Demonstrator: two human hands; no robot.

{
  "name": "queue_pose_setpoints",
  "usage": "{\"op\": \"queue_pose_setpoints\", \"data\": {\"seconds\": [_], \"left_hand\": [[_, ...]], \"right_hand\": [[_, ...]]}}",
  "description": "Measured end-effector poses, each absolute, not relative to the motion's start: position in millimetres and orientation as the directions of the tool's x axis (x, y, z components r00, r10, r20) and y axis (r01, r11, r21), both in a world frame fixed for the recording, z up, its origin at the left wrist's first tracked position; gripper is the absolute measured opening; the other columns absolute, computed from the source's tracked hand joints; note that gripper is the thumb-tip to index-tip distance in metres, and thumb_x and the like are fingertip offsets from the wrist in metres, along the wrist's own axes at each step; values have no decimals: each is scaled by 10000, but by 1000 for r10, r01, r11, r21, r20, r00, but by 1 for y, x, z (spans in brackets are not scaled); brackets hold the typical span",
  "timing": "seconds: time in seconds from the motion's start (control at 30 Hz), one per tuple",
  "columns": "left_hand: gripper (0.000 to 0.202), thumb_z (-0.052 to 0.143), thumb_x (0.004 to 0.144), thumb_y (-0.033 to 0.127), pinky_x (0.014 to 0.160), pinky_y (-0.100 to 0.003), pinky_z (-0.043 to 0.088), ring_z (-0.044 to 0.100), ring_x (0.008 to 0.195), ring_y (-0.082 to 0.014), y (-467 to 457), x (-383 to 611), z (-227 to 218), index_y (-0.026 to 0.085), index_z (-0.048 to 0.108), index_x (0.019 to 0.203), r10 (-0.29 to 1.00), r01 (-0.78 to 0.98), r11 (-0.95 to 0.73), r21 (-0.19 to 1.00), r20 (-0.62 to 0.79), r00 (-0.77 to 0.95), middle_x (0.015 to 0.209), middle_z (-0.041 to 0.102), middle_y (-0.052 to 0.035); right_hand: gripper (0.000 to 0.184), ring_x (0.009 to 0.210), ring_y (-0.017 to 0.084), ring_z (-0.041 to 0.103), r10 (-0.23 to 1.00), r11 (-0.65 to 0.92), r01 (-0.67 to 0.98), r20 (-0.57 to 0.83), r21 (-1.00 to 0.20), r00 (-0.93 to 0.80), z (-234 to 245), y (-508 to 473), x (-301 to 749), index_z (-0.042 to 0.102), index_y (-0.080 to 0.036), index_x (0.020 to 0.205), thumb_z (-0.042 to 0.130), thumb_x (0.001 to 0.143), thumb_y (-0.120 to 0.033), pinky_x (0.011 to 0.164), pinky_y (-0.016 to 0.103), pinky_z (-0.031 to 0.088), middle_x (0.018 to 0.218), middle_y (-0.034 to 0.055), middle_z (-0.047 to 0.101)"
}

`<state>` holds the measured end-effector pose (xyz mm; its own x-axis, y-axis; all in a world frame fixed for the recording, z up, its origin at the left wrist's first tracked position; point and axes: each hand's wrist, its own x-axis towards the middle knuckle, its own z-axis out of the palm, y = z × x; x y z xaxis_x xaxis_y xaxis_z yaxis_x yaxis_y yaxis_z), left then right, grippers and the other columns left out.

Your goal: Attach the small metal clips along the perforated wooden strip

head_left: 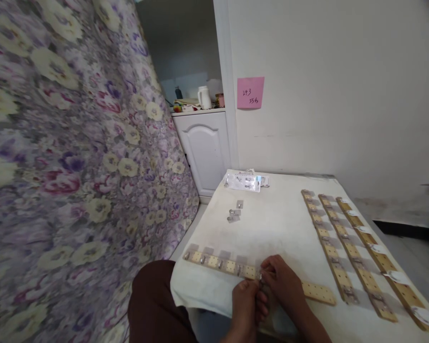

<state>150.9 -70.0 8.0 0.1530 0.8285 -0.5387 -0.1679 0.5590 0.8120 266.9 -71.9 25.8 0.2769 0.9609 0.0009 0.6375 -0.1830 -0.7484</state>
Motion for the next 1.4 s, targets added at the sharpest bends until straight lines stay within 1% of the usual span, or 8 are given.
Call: {"op": "queue_pose_setpoints", "data": {"seconds": [0.13,0.33,0.6,0.77,0.93,1.2,1.4], "left_hand": [[227,532,661,393,290,-176,208,400,264,-58,-70,151,9,178,477,611,833,-159,553,818,-537,136,422,529,34],[296,558,644,462,300,-186,196,386,265,-56,-71,152,10,184,466,603,831,-138,555,821,-541,127,434,525,39],[276,539,670,443,305,-188,202,388,267,-60,-70,150,7,179,485,615,826,-121,561,819,-547,135,435,527,38],[327,574,643,497,311,-200,205,376,263,-65,-70,151,8,186,483,599,825,-128,564,816,-549,135,417,520,37],[286,563,653,462,305,-195,211,396,264,-71,-69,150,11,193,467,634,807,-126,588,799,-570,152,431,537,36],[239,525,686,418,310,-192,239,415,269,-75,-68,145,9,186,474,657,808,-91,580,810,-557,190,431,538,40],[247,525,685,434,307,-222,289,450,281,-110,-70,143,-2,200,465,636,817,-107,561,821,-527,233,447,547,35]], "right_hand": [[96,766,144,601,955,-224,621,-44,-751,292,28,-71,267,574,-251,801,504,746,-286,655,252,389,843,-16,632],[105,773,144,605,954,-223,627,-34,-747,298,29,-72,266,577,-255,805,495,751,-293,660,256,390,858,-21,639],[108,763,147,609,952,-229,621,-38,-750,305,31,-71,265,577,-251,803,498,747,-300,652,254,387,833,-18,641],[107,725,146,603,950,-250,610,-70,-752,303,29,-69,267,575,-252,799,517,719,-290,626,249,382,787,-25,636],[102,702,143,599,941,-295,604,-115,-740,318,26,-64,269,557,-259,793,528,701,-294,594,241,366,754,-36,637],[80,676,122,574,946,-292,619,-123,-730,301,28,-61,267,543,-245,766,515,691,-253,571,221,328,756,-43,613],[54,671,127,568,953,-270,594,-124,-758,275,25,-58,269,552,-219,705,536,661,-247,600,217,373,717,-42,596]]}}
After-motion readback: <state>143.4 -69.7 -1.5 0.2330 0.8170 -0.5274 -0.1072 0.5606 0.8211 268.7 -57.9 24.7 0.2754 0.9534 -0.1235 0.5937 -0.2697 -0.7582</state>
